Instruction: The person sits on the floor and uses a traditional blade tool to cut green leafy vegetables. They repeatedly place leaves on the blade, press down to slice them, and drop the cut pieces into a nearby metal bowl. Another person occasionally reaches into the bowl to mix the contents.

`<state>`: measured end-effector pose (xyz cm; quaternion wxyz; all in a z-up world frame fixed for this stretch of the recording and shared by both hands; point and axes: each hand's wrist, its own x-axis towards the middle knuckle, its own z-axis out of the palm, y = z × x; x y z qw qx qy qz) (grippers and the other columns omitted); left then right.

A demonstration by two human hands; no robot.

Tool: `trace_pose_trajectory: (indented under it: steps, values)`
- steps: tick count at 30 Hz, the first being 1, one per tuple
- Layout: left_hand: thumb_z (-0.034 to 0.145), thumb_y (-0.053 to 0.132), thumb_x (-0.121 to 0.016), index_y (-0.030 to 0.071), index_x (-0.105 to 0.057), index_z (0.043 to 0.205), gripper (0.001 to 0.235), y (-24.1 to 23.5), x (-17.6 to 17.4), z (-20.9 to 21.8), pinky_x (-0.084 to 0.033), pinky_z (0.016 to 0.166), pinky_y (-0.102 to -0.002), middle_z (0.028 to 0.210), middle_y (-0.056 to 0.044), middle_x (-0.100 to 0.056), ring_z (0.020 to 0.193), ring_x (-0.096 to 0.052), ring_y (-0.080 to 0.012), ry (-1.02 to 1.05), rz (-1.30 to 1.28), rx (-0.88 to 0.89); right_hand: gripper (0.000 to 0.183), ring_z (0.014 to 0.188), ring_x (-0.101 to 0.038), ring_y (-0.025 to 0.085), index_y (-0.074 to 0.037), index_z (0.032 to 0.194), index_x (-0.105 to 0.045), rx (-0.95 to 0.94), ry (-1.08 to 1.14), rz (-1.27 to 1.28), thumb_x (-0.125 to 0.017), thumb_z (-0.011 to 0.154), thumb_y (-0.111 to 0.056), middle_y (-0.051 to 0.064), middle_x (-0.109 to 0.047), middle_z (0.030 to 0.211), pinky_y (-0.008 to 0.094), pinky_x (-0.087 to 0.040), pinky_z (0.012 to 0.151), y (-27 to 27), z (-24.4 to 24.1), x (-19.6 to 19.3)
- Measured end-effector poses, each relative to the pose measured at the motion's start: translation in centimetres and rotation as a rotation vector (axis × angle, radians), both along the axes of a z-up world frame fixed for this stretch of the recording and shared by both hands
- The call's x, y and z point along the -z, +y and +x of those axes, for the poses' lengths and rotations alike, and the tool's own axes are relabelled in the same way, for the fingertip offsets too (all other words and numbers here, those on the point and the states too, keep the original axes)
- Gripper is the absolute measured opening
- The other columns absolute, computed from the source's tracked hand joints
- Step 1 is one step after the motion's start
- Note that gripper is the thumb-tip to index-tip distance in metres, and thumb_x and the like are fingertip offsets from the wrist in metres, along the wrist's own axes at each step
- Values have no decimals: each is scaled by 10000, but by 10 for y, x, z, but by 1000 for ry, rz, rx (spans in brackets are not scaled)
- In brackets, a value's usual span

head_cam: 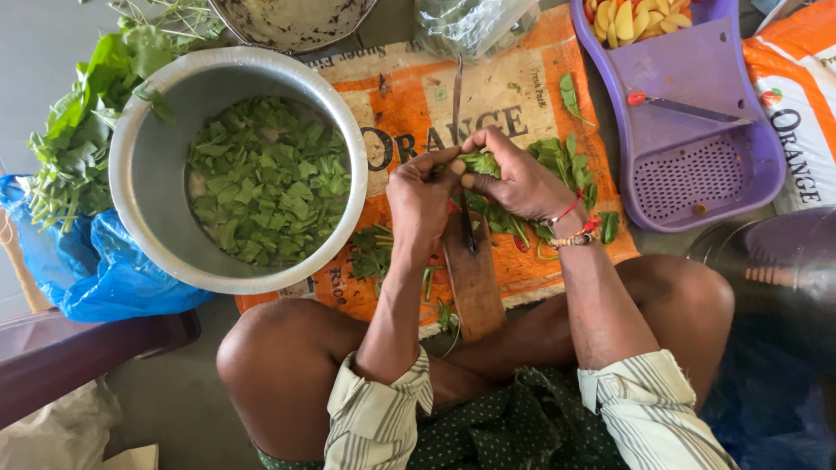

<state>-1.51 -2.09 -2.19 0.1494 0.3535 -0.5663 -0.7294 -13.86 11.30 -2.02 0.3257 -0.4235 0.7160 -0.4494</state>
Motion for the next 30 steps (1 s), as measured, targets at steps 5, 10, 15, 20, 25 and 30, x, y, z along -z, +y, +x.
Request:
trace_pose_trajectory:
  steps: [5, 10, 15, 20, 25, 30]
  values:
    - [883, 32, -783, 53, -814, 1049, 170, 5, 0, -8, -531, 602, -242, 866, -84, -802, 669, -644, -78, -42, -117, -112, 457, 1290, -540, 164, -55, 1383, -525, 19, 92, -109, -724, 1015, -238, 75, -595, 1313, 340, -425, 1131, -3, -3, -6]
    - [888, 70, -771, 109, -805, 1072, 191, 10, -2, -15, -527, 582, -285, 962, -44, -804, 683, -680, -105, -141, -345, -179, 315, 1099, -623, 126, -95, 1271, -636, 209, 22, -86, -739, 976, -134, 33, -672, 1229, 275, -528, 899, -11, 2, -4]
    - [926, 24, -752, 111, -785, 1105, 201, 14, 18, -21, -575, 683, -281, 1002, -64, -777, 800, -708, -115, 46, -549, -226, 249, 755, -621, 95, -118, 1206, -697, 437, -262, -13, -746, 965, -82, 9, -715, 928, 248, -510, 635, -20, 4, 15]
    - [885, -59, -669, 114, -776, 980, 224, 10, 51, -30, -562, 592, -272, 953, -35, -789, 760, -704, -110, -102, -407, -161, 208, 949, -644, 124, -78, 1061, -703, 325, 132, -380, -766, 883, 10, 65, -711, 1031, 280, -515, 834, -22, -5, 48]
    - [890, -80, -661, 48, -768, 967, 184, 9, 73, -22, -501, 623, -290, 890, -87, -769, 743, -642, -156, -180, -274, -92, 174, 747, -701, 81, -137, 1052, -772, 600, -392, 103, -780, 886, -87, 28, -782, 962, 226, -589, 629, -24, 2, 66]
    - [829, -122, -676, 0, -757, 973, 205, 18, 58, -6, -536, 735, -310, 905, -143, -757, 819, -683, -184, -173, -407, -112, 221, 605, -601, 110, -148, 1093, -772, 603, -249, 241, -805, 875, -130, 30, -777, 977, 250, -495, 529, -18, 9, 49]
